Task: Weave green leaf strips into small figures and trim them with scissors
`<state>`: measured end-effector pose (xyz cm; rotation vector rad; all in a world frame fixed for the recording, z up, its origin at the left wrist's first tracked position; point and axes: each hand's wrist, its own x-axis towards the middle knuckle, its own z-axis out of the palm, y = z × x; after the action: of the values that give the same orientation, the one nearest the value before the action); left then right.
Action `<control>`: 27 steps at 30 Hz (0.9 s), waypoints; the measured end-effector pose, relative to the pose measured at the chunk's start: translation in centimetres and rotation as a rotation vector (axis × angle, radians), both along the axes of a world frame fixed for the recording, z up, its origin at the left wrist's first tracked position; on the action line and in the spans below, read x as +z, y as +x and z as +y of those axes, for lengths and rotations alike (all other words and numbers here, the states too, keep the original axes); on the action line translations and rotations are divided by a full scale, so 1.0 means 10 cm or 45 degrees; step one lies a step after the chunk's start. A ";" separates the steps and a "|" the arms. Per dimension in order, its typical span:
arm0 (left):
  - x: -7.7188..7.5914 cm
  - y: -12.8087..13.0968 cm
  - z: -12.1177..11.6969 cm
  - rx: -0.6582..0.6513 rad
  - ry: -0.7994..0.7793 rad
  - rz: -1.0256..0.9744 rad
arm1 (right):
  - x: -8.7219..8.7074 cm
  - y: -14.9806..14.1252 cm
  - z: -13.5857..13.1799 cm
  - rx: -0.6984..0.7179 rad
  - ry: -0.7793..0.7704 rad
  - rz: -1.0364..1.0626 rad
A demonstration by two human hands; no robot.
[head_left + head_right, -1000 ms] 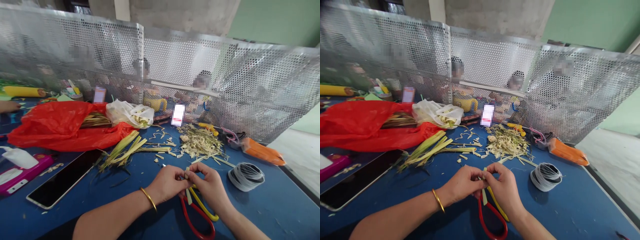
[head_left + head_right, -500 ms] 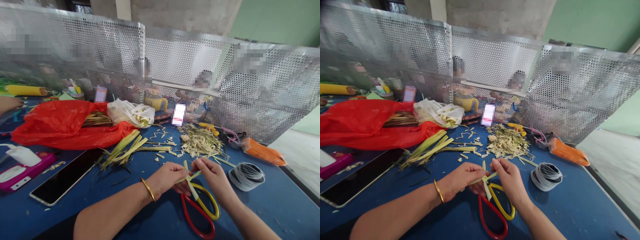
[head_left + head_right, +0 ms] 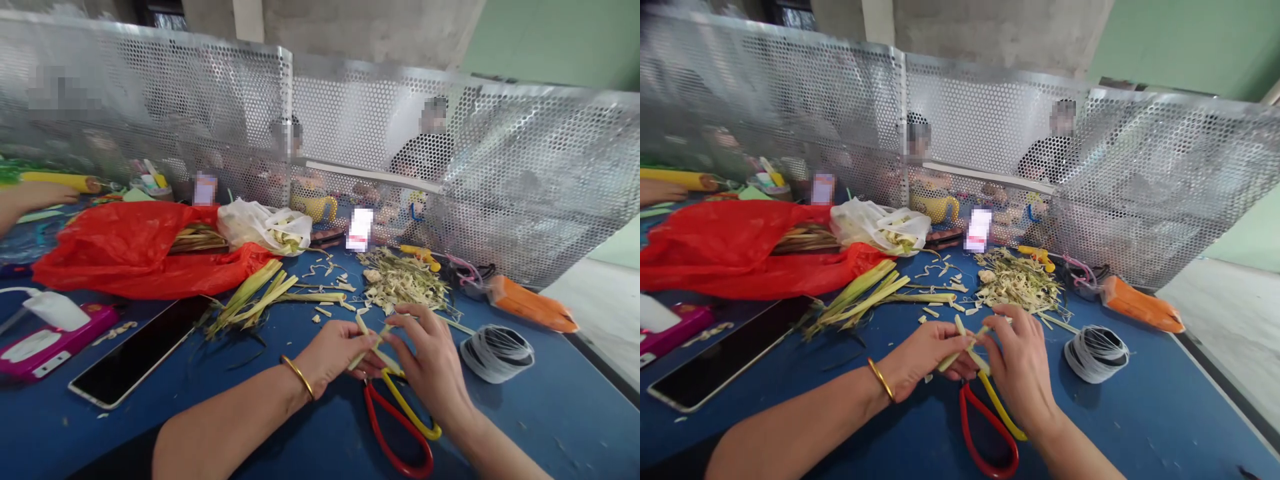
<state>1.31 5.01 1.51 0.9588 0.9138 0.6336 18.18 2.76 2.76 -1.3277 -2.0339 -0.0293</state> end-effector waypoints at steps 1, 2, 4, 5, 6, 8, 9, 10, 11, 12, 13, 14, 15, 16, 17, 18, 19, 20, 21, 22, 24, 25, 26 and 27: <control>0.01 0.00 0.00 0.045 -0.012 -0.033 | 0.03 -0.02 -0.03 0.061 0.112 -0.129; 0.02 0.00 0.00 0.088 -0.023 -0.065 | 0.04 -0.04 -0.06 0.147 0.170 -0.259; 0.04 0.00 -0.01 0.155 -0.049 -0.115 | 0.02 -0.09 -0.12 0.324 0.181 -0.506; 0.05 0.00 -0.01 0.173 -0.064 -0.129 | -0.01 -0.12 -0.14 0.385 0.178 -0.609; 0.05 0.00 -0.01 0.178 -0.072 -0.138 | -0.04 -0.15 -0.15 0.412 0.179 -0.689; 0.05 0.01 -0.01 0.160 -0.065 -0.154 | -0.12 -0.19 -0.17 0.419 0.212 -0.769; 0.05 0.01 -0.01 0.158 -0.055 -0.160 | -0.15 -0.21 -0.17 0.416 0.230 -0.773; 0.04 0.02 -0.01 0.166 -0.048 -0.163 | -0.18 -0.21 -0.17 0.420 0.248 -0.761; 0.03 0.03 -0.01 0.187 -0.046 -0.160 | -0.19 -0.21 -0.18 0.427 0.262 -0.740; 0.02 0.04 -0.01 0.215 -0.048 -0.152 | -0.20 -0.21 -0.18 0.438 0.272 -0.714; 0.01 0.05 -0.02 0.242 -0.052 -0.143 | -0.21 -0.20 -0.18 0.456 0.274 -0.687; 0.00 0.06 -0.02 0.265 -0.050 -0.138 | -0.21 -0.20 -0.19 0.477 0.267 -0.666; 0.00 0.07 -0.03 0.279 -0.044 -0.138 | -0.22 -0.20 -0.19 0.501 0.259 -0.646; -0.01 0.08 -0.03 0.285 -0.034 -0.142 | -0.22 -0.20 -0.19 0.523 0.250 -0.630; -0.01 0.08 -0.04 0.284 -0.026 -0.147 | -0.23 -0.20 -0.20 0.541 0.247 -0.609; -0.02 0.08 -0.04 0.282 -0.018 -0.150 | -0.23 -0.21 -0.20 0.549 0.246 -0.585; -0.02 0.08 -0.03 0.282 -0.008 -0.152 | -0.22 -0.22 -0.20 0.545 0.246 -0.555; -0.02 0.08 -0.03 0.288 0.007 -0.155 | -0.21 -0.22 -0.20 0.532 0.251 -0.514; -0.02 0.08 -0.01 0.297 0.033 -0.159 | -0.19 -0.22 -0.19 0.506 0.255 -0.463; -0.03 0.07 0.00 0.310 0.067 -0.163 | -0.17 -0.20 -0.19 0.464 0.255 -0.405; -0.03 0.07 0.02 0.333 0.142 -0.161 | -0.10 -0.16 -0.17 0.307 0.265 -0.286; -0.03 0.08 0.02 0.340 0.187 -0.153 | -0.07 -0.13 -0.15 0.203 0.265 -0.244; -0.03 0.08 0.02 0.344 0.242 -0.139 | -0.05 -0.09 -0.13 0.091 0.248 -0.221; -0.03 0.08 0.02 0.341 0.306 -0.121 | -0.03 -0.06 -0.11 0.015 0.191 -0.221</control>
<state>2.16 5.18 1.19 1.0177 0.9022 1.0269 17.57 1.68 2.44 -1.2562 -2.1369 -0.2957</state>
